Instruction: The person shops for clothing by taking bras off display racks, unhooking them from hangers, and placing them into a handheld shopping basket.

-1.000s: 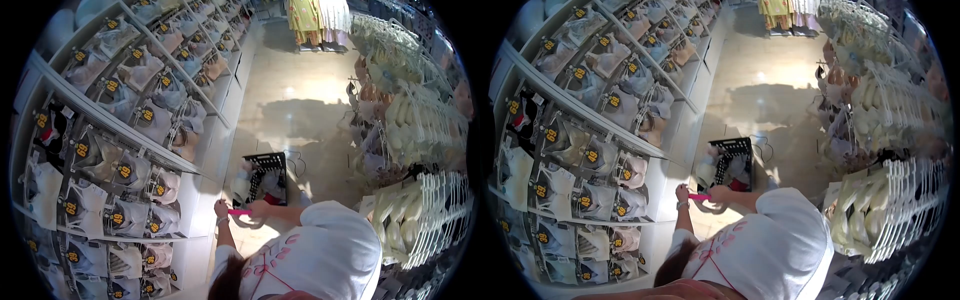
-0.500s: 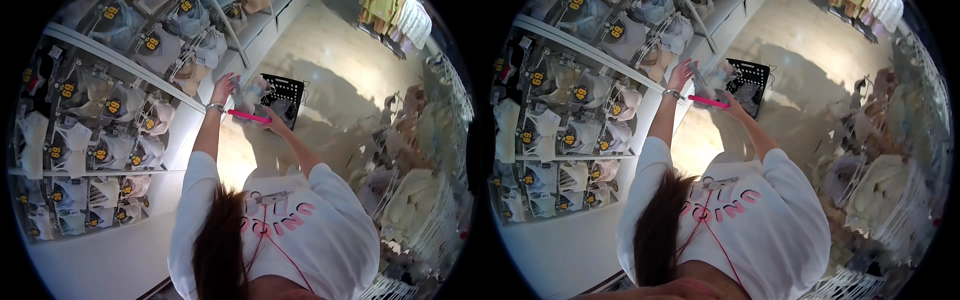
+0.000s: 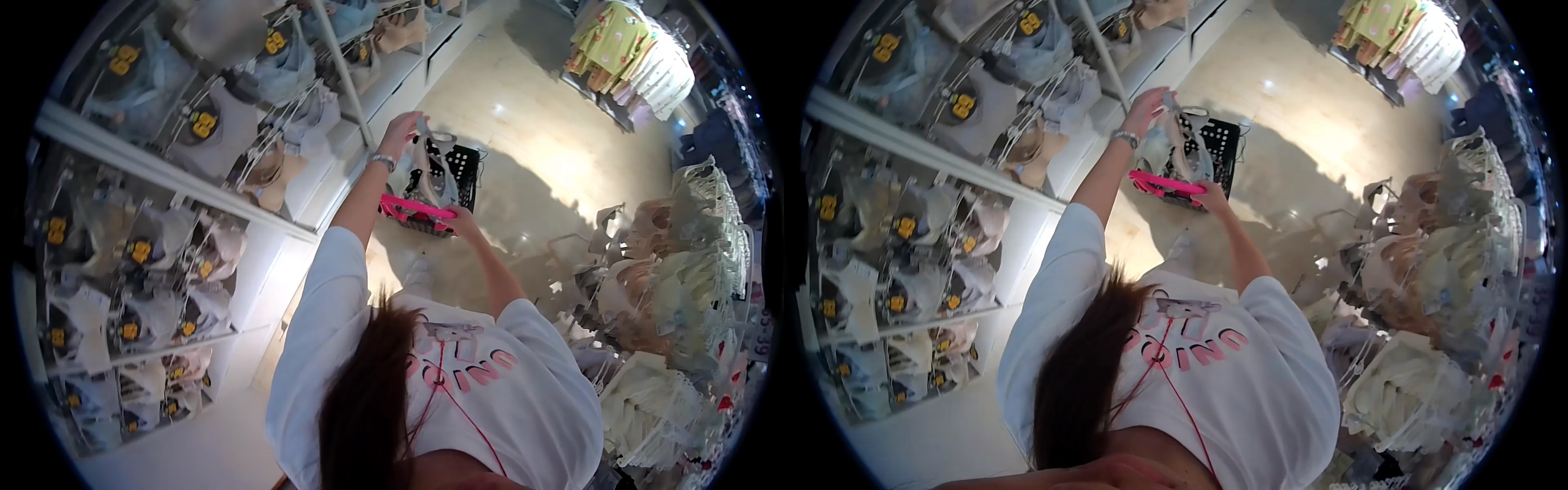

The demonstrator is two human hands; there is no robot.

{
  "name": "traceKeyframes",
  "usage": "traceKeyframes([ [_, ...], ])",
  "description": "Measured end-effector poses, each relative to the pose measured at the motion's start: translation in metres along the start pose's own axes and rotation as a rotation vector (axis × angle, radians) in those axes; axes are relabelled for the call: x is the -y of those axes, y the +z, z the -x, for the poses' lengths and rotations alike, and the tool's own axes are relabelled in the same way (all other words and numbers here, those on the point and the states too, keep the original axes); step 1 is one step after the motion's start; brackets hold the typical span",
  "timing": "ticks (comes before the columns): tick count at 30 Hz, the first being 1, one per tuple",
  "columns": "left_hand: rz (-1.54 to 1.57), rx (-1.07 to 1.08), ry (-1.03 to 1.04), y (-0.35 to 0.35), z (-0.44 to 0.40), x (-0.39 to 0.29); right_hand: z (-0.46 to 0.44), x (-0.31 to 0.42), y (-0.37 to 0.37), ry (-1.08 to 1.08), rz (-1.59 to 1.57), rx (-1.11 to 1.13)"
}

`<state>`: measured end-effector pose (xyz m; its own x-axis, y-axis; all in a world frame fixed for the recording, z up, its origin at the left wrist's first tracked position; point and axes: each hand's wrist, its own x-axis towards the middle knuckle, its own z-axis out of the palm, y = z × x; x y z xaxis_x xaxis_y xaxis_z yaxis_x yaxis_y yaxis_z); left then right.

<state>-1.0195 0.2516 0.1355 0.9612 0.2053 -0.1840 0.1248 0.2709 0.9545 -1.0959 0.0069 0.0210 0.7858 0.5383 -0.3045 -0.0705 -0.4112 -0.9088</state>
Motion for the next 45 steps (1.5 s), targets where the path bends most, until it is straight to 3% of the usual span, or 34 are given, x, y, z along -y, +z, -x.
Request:
traceKeyframes([
  [3, -0.052, -0.003, 0.022, -0.016, -0.033, 0.039, -0.036, -0.009, -0.014, 0.015, 0.018, -0.038],
  [6, -0.120, 0.061, 0.134, -0.031, -0.079, 0.125, -0.072, -0.016, -0.017, -0.064, 0.090, -0.111],
  [9, -0.353, -0.044, -0.027, -0.020, -0.060, 0.125, -0.091, -0.038, -0.021, -0.210, 0.194, -0.245],
  [11, -0.479, -0.050, 0.162, -0.008, -0.057, 0.117, -0.107, -0.030, -0.031, -0.308, 0.349, -0.315],
  [13, -0.726, -0.062, 0.295, 0.002, -0.063, 0.107, -0.111, -0.005, -0.042, -0.182, 0.230, -0.242],
  [15, -0.903, -0.169, 0.458, 0.015, -0.065, 0.110, -0.124, -0.010, -0.049, -0.193, 0.300, -0.266],
  [17, -0.938, -0.263, 0.434, 0.028, -0.061, 0.110, -0.134, -0.007, -0.057, -0.190, 0.271, -0.254],
  [20, -1.059, -0.209, 0.359, 0.036, -0.083, 0.105, -0.153, -0.006, -0.068, -0.178, 0.224, -0.277],
  [23, -1.043, -0.192, 0.503, 0.046, -0.112, 0.104, -0.165, -0.011, -0.080, -0.186, 0.206, -0.297],
  [26, -1.107, -0.112, 0.507, 0.053, -0.135, 0.089, -0.194, -0.022, -0.098, -0.216, 0.190, -0.266],
  [29, -1.159, -0.103, 0.407, 0.060, -0.159, 0.080, -0.217, -0.019, -0.112, -0.320, 0.228, -0.270],
  [34, -1.269, -0.158, 0.319, 0.064, -0.198, 0.080, -0.258, -0.022, -0.137, -0.369, 0.112, -0.086],
  [45, -1.379, -0.070, 0.401, 0.104, -0.269, 0.072, -0.294, -0.015, -0.177, -0.256, 0.078, -0.247],
])
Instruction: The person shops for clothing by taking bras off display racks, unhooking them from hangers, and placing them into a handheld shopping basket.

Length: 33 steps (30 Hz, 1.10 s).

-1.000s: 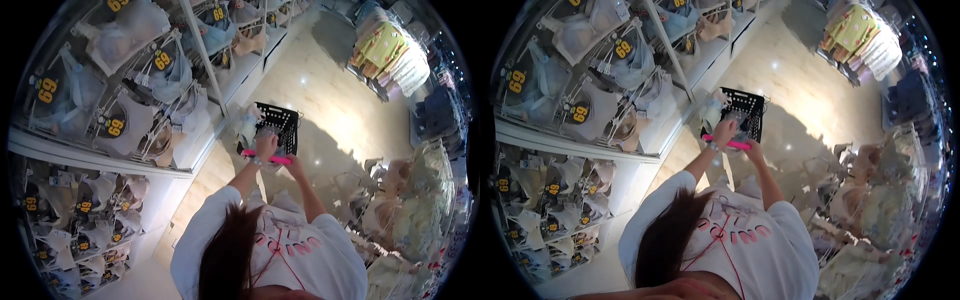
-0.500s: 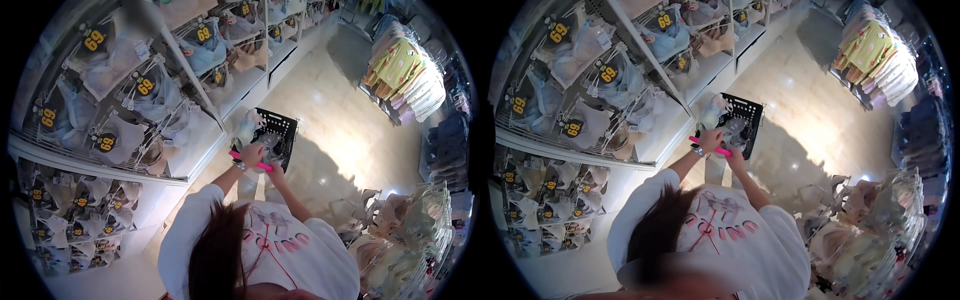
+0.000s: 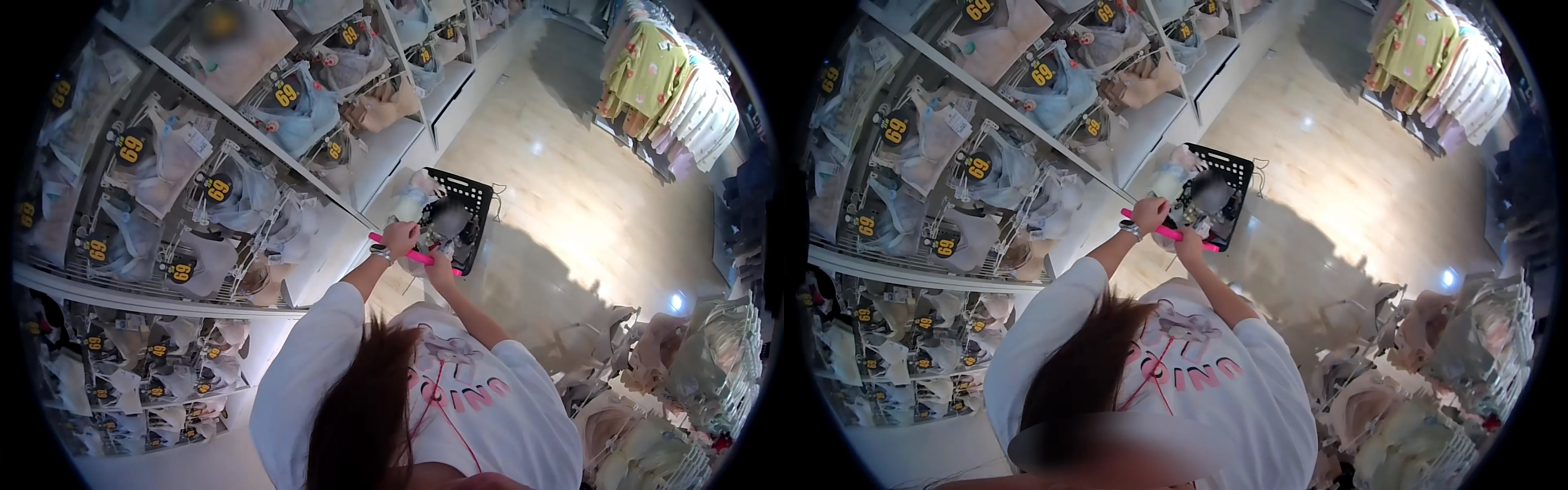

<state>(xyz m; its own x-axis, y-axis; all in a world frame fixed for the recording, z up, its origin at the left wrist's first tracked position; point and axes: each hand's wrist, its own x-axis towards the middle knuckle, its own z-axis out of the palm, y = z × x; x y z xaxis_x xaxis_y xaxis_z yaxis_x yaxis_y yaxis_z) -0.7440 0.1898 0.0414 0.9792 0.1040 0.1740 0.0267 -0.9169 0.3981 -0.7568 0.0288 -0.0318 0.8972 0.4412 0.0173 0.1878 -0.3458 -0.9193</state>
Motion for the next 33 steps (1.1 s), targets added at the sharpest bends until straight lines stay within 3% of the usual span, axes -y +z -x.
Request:
traceKeyframes([
  [11, -0.050, 0.036, 0.098, 0.011, -0.040, -0.006, -0.008, 0.000, -0.007, -0.049, 0.096, -0.044],
  [21, -0.052, 0.205, 0.086, 0.006, -0.075, -0.010, -0.028, -0.003, -0.023, -0.182, 0.179, 0.078],
  [33, -0.067, 0.259, 0.058, 0.017, -0.128, 0.024, -0.086, -0.001, -0.026, -0.113, 0.109, 0.247],
])
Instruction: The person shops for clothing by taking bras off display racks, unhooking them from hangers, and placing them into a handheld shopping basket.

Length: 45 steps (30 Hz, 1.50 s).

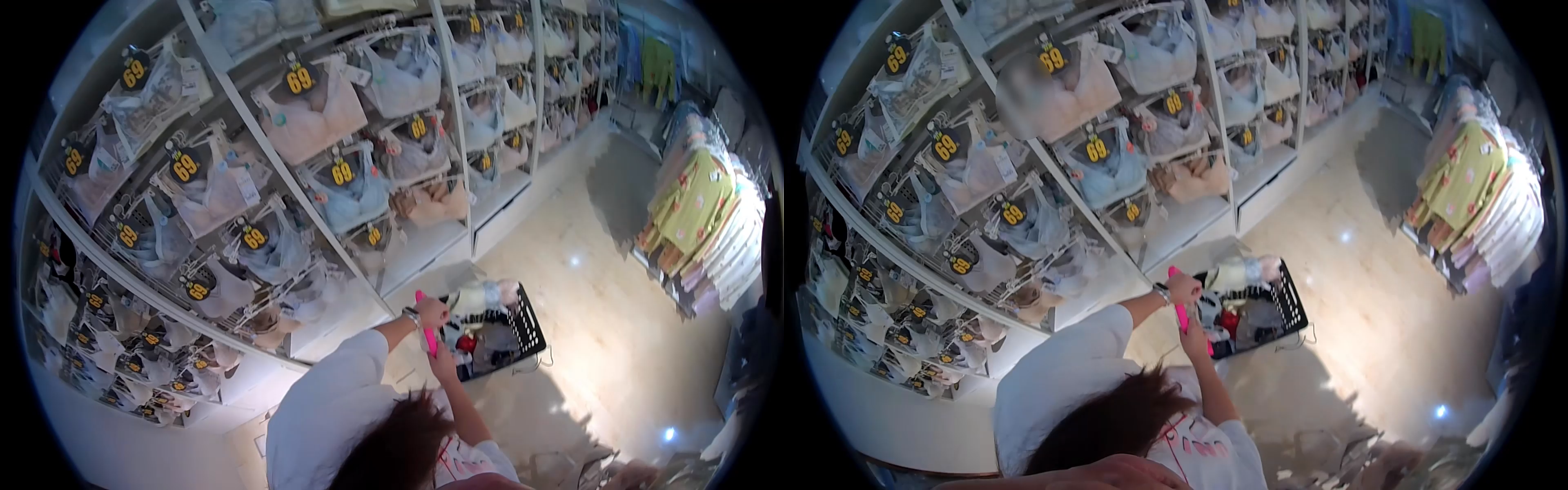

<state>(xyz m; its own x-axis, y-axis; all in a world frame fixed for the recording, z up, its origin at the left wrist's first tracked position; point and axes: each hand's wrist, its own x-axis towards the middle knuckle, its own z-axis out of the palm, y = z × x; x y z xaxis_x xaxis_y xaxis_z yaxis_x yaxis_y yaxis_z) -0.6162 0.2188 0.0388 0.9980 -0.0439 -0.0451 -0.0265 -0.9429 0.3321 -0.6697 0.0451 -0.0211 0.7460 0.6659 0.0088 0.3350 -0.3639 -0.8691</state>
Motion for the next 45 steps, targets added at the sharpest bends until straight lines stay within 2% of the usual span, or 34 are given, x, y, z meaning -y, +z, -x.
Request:
traceKeyframes([
  [4, 0.003, -0.014, -0.020, -0.002, -0.036, 0.005, -0.032, -0.022, -0.012, -0.075, -0.032, -0.008],
  [7, 0.086, -0.064, 0.038, -0.005, -0.058, -0.005, -0.042, -0.032, -0.033, 0.024, 0.043, 0.040],
  [11, 0.149, -0.073, 0.055, 0.012, -0.107, -0.030, -0.053, -0.057, -0.073, -0.027, 0.016, -0.058],
  [13, 0.138, -0.051, 0.102, 0.026, -0.136, -0.039, -0.059, -0.066, -0.098, -0.116, 0.036, -0.199],
  [15, 0.079, -0.007, 0.091, 0.021, -0.161, -0.060, -0.068, -0.072, -0.122, -0.074, -0.021, -0.264],
  [17, 0.126, -0.037, 0.116, 0.026, -0.187, -0.075, -0.076, -0.088, -0.144, -0.003, 0.100, -0.322],
  [19, 0.095, -0.030, 0.130, 0.038, -0.215, -0.094, -0.077, -0.108, -0.165, -0.034, 0.239, -0.446],
  [23, 0.092, 0.019, 0.125, 0.039, -0.261, -0.127, -0.096, -0.135, -0.223, -0.147, 0.382, -0.474],
  [24, 0.125, -0.022, 0.118, 0.042, -0.273, -0.135, -0.098, -0.141, -0.239, -0.173, 0.405, -0.479],
  [28, 0.033, 0.074, 0.032, 0.055, -0.319, -0.178, -0.103, -0.178, -0.297, -0.161, 0.379, -0.478],
  [33, 0.123, -0.017, 0.002, 0.071, -0.387, -0.217, -0.120, -0.231, -0.367, -0.186, 0.349, -0.468],
  [37, 0.083, -0.050, -0.051, 0.080, -0.432, -0.247, -0.139, -0.259, -0.424, -0.085, 0.289, -0.408],
  [41, -0.020, -0.060, -0.085, 0.094, -0.483, -0.261, -0.160, -0.281, -0.482, -0.186, 0.282, -0.361],
  [45, 0.066, -0.014, -0.182, 0.081, -0.538, -0.296, -0.188, -0.309, -0.527, -0.070, 0.267, -0.379],
])
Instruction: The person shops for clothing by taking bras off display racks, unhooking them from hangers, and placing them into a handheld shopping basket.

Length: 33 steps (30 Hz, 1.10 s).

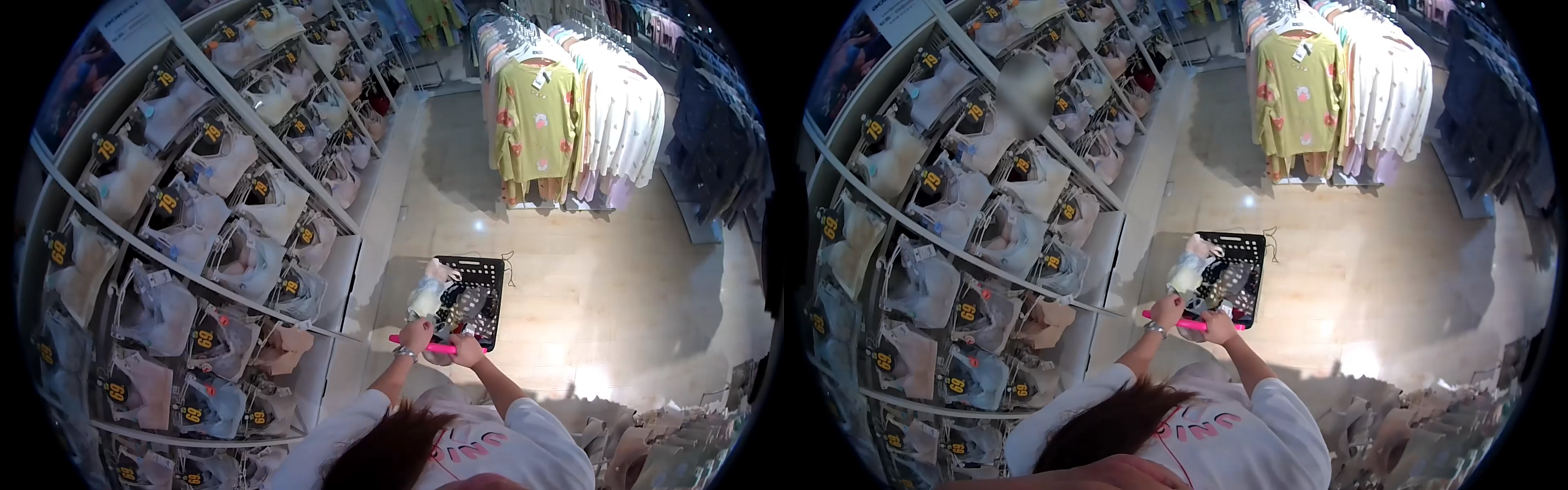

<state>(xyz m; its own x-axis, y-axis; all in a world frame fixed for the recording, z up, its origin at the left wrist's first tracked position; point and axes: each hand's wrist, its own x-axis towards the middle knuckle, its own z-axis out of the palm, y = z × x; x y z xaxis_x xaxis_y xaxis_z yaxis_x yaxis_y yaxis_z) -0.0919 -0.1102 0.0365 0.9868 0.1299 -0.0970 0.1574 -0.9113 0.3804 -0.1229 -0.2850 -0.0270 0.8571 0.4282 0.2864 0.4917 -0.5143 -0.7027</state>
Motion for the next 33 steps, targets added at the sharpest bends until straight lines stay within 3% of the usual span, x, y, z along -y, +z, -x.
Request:
traceKeyframes([
  [11, 0.082, -0.160, 0.074, 0.009, -0.183, -0.064, -0.146, -0.099, -0.038, 0.393, -0.326, -0.303],
  [18, 0.151, -0.242, 0.077, 0.013, -0.322, -0.077, -0.268, -0.174, -0.066, 0.385, -0.288, -0.174],
  [24, 0.113, -0.110, 0.053, 0.006, -0.426, -0.100, -0.351, -0.237, -0.089, 0.364, -0.213, -0.026],
  [29, -0.061, 0.089, 0.016, 0.008, -0.501, -0.116, -0.409, -0.286, -0.102, 0.294, -0.188, 0.002],
  [33, -0.096, 0.119, -0.043, 0.008, -0.549, -0.145, -0.452, -0.326, -0.125, 0.227, -0.191, -0.013],
])
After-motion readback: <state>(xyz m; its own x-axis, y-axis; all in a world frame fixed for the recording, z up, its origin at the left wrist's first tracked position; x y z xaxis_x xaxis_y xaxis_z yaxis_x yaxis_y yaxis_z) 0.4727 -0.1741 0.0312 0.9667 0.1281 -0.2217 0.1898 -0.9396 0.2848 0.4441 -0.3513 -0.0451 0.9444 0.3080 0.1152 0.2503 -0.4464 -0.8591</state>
